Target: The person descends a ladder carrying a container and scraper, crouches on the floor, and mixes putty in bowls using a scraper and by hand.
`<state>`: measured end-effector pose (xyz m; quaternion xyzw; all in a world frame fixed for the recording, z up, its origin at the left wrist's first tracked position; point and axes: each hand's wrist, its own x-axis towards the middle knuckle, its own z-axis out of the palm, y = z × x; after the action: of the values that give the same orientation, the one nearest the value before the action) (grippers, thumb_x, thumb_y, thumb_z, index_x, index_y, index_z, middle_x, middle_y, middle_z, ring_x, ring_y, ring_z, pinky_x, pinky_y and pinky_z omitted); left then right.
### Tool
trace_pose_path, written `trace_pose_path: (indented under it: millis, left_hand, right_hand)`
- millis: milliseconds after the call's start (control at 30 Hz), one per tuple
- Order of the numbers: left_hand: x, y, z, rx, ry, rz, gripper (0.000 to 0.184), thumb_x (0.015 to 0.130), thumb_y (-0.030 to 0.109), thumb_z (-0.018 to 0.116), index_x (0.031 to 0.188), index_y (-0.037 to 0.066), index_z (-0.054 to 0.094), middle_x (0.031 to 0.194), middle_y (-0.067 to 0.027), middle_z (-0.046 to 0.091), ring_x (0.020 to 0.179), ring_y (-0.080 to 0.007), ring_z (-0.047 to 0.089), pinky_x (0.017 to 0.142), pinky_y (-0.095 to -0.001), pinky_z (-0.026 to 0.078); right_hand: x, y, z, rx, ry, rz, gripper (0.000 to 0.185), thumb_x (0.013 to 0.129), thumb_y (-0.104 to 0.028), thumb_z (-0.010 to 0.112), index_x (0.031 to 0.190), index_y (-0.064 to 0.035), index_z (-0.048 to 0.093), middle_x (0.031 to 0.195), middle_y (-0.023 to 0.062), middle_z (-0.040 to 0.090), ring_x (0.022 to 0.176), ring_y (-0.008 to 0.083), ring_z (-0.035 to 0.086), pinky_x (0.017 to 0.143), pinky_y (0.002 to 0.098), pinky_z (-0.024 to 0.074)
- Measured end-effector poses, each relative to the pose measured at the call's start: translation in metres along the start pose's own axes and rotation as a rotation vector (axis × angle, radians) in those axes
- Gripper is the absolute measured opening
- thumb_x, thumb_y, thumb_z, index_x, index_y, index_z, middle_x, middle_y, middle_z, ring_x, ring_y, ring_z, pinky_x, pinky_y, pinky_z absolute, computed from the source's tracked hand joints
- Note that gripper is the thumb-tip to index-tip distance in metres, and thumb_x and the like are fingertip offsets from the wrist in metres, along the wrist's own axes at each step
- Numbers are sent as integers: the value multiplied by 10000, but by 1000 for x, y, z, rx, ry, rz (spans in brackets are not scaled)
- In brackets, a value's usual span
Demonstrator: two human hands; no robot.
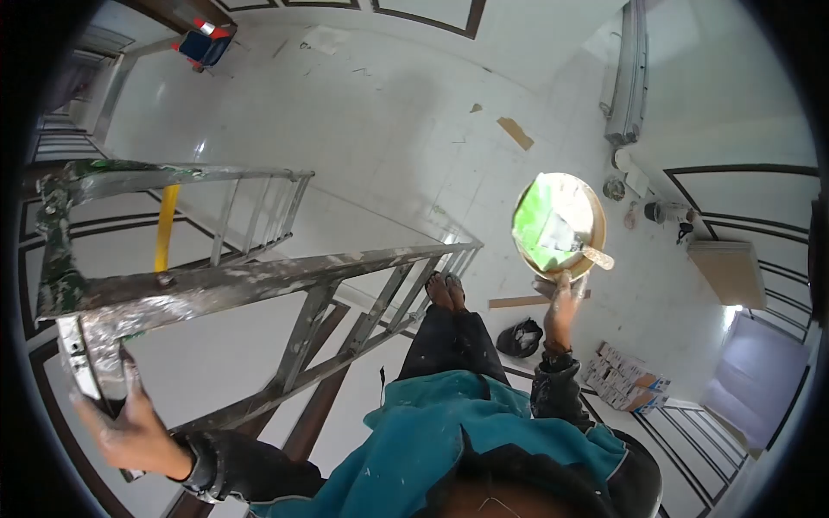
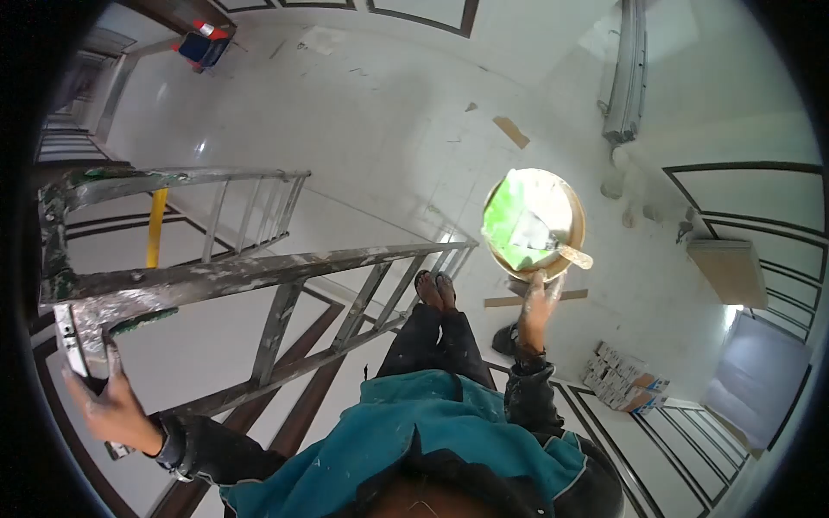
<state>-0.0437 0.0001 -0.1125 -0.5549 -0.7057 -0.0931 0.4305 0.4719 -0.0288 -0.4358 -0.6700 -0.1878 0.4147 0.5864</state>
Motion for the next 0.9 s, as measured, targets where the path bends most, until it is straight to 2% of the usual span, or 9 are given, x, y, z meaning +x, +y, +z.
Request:
trace_pose_path:
  millis: [67,167,300,333,467,533,567,733,900]
  left_hand:
    - [15,25,-16,222,51,34,574,609,360,827,1057,46,654,900,-82,692,682,-191,660,610,-285,514]
    - [25,-3,-12,247,205,177,466,675,331,792,1008,29,669,912,-77,689,687,-157,639,652,-259,499]
    - [37,10,-29,357,251,234,616,627,435,788,1008,-25,637,889,-139,670,732,-246,635,689,-326,501]
    - [39,21,-29,366,256,243,655,615,461,787,1008,-39,629,883,-154,665,743,-269,634,699,-343,502]
    - [41,37,-41,400,289,267,813,568,565,783,1008,-93,597,860,-216,645,788,-358,629,736,-410,504]
    - [46,34,-42,385,335,412,790,574,544,789,1013,-85,598,870,-212,643,811,-350,623,745,-409,501]
    - [37,45,-42,335,324,359,710,624,488,785,1008,-79,600,888,-201,644,824,-325,621,748,-395,500]
    - [-16,89,-33,367,334,342,640,655,452,754,995,-68,602,882,-189,643,821,-324,621,760,-394,492]
    - [-71,114,-33,374,314,353,553,694,407,715,979,-53,604,875,-173,642,817,-322,621,775,-391,483]
  right_hand:
    - [1,8,5,29,-10,28,503,912,-88,433,1359,-48,207,1068,179,518,676,240,630,542,324,569]
    - [13,35,14,87,2,55,442,933,-140,421,1319,-21,241,1002,175,556,702,232,634,584,328,563]
    - [41,124,-15,171,-30,97,376,943,-178,432,1247,0,302,917,181,590,670,233,642,576,318,558]
    - [44,133,-21,82,-72,82,377,942,-186,441,1243,-4,306,893,176,594,671,230,646,567,315,559]
    - [64,173,-39,107,-98,155,387,936,-183,452,1247,-4,306,946,181,581,669,240,647,566,322,565]
    - [80,211,-56,120,-110,135,392,932,-181,455,1249,-5,306,968,181,574,669,247,646,563,324,567]
    - [90,228,-67,90,-109,98,393,925,-167,455,1252,-8,305,988,179,566,667,246,643,557,325,570]
    - [131,298,-90,66,-64,37,413,884,-80,441,1266,-4,302,1015,167,547,672,231,637,549,318,577]
    - [146,335,-106,95,5,65,452,843,-56,468,1255,17,298,887,155,578,600,220,626,515,302,565]
